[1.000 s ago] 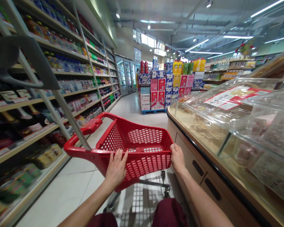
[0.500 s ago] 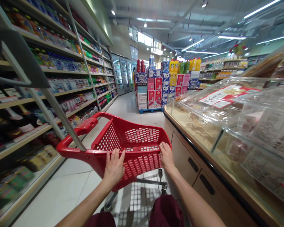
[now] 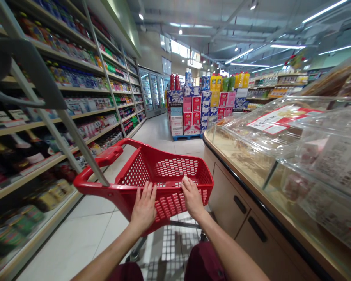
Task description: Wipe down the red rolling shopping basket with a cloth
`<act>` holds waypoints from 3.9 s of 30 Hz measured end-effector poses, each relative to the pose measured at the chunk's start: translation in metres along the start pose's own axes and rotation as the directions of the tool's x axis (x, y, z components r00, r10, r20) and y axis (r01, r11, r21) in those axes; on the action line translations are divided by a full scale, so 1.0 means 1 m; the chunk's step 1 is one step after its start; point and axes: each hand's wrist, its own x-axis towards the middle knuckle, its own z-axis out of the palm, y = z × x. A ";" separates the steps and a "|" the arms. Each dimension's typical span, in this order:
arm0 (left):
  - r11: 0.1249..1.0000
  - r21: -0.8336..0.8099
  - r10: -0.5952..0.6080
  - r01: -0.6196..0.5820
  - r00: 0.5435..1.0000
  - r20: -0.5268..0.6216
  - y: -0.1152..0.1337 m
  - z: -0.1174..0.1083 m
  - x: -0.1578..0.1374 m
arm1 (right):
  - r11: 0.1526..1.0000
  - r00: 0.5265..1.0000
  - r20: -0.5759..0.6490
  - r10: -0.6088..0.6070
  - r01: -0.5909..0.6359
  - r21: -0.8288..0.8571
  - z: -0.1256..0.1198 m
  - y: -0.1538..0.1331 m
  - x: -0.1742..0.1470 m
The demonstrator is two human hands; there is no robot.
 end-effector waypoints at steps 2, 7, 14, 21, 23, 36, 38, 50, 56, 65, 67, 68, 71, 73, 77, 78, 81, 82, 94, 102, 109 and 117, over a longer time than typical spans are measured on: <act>1.000 0.002 0.020 -0.020 1.000 0.000 -0.002 0.001 -0.001 | 1.000 1.000 0.004 0.021 -0.021 -0.004 -0.006 0.007 0.003; 1.000 0.002 0.016 -0.016 1.000 -0.011 0.000 0.004 0.000 | 0.975 0.975 -0.081 0.208 -0.213 -0.063 -0.015 0.029 0.005; 0.999 -0.012 0.034 -0.034 0.999 0.028 0.001 -0.001 0.001 | 0.997 0.998 0.025 -0.065 0.064 0.051 -0.001 -0.006 0.011; 1.000 -0.010 0.029 -0.029 0.999 0.038 0.007 -0.006 0.000 | 0.995 0.993 -0.054 0.103 -0.103 0.019 -0.007 -0.006 0.020; 0.999 -0.009 0.038 -0.038 0.999 0.036 0.007 -0.006 0.000 | 0.999 1.000 -0.011 0.009 -0.008 0.047 0.002 -0.030 0.019; 0.999 0.008 0.051 -0.051 0.998 0.025 0.005 -0.001 -0.002 | 0.994 0.994 0.021 0.109 -0.109 0.011 -0.009 -0.013 0.015; 0.997 0.016 0.072 -0.072 0.997 0.033 0.002 0.000 -0.003 | 0.995 0.996 0.080 0.026 -0.033 0.091 -0.006 -0.026 0.019; 0.998 -0.005 0.061 -0.061 0.997 0.053 -0.002 0.002 -0.003 | 0.987 0.997 0.057 0.047 -0.055 0.151 0.005 -0.042 0.025; 0.998 -0.037 0.050 -0.046 0.994 0.095 -0.005 -0.001 -0.002 | 0.946 0.944 -0.070 0.324 -0.322 0.038 -0.019 0.018 0.019; 0.999 -0.043 0.015 -0.007 0.982 0.188 -0.002 -0.020 -0.007 | 0.989 0.993 0.076 0.087 -0.096 0.114 -0.009 -0.029 0.014; 0.999 -0.039 0.028 -0.022 0.984 0.175 -0.004 -0.019 -0.013 | 0.980 0.982 0.041 0.185 -0.187 0.069 -0.024 -0.007 0.010; 0.999 -0.036 0.031 -0.026 0.986 0.164 -0.004 -0.018 -0.017 | 0.970 0.971 0.016 0.239 -0.240 0.049 -0.030 0.004 0.008; 1.000 -0.018 0.007 -0.004 0.991 0.136 -0.002 -0.016 -0.025 | 0.945 0.945 -0.014 0.328 -0.328 0.008 -0.034 0.015 -0.002; 1.000 -0.009 -0.012 0.014 0.992 0.127 0.001 -0.017 -0.028 | 0.963 0.963 0.013 0.270 -0.270 0.012 -0.027 0.000 -0.008; 1.000 -0.024 0.015 -0.012 0.993 0.114 0.000 -0.023 -0.034 | 0.999 0.996 0.071 0.049 -0.050 0.012 -0.020 -0.024 -0.017; 0.999 -0.032 0.027 -0.023 0.993 0.115 0.000 -0.024 -0.036 | 0.998 0.996 0.061 0.057 -0.057 -0.006 -0.024 -0.019 -0.019; 0.998 -0.049 0.042 -0.036 0.991 0.123 -0.002 -0.026 -0.042 | 0.971 0.973 -0.026 0.228 -0.229 -0.069 -0.038 0.005 -0.024; 0.998 -0.049 0.037 -0.032 0.992 0.122 -0.001 -0.027 -0.043 | 0.957 0.960 -0.052 0.275 -0.279 -0.081 -0.040 0.009 -0.025; 1.000 -0.018 0.012 -0.009 0.988 0.155 0.003 -0.042 -0.054 | 0.965 0.960 -0.130 0.249 -0.258 -0.055 -0.048 0.007 -0.045; 1.000 -0.027 0.011 -0.007 0.992 0.129 0.008 -0.040 -0.058 | 0.999 1.000 0.005 0.017 -0.017 0.033 -0.033 -0.033 -0.034; 1.000 -0.012 -0.004 0.006 0.992 0.123 0.010 -0.038 -0.057 | 0.956 0.951 -0.102 0.291 -0.293 0.003 -0.042 -0.014 -0.033; 1.000 0.004 0.029 -0.029 0.993 0.117 0.008 -0.040 -0.060 | 0.985 0.988 -0.074 0.137 -0.128 0.116 -0.044 -0.029 -0.034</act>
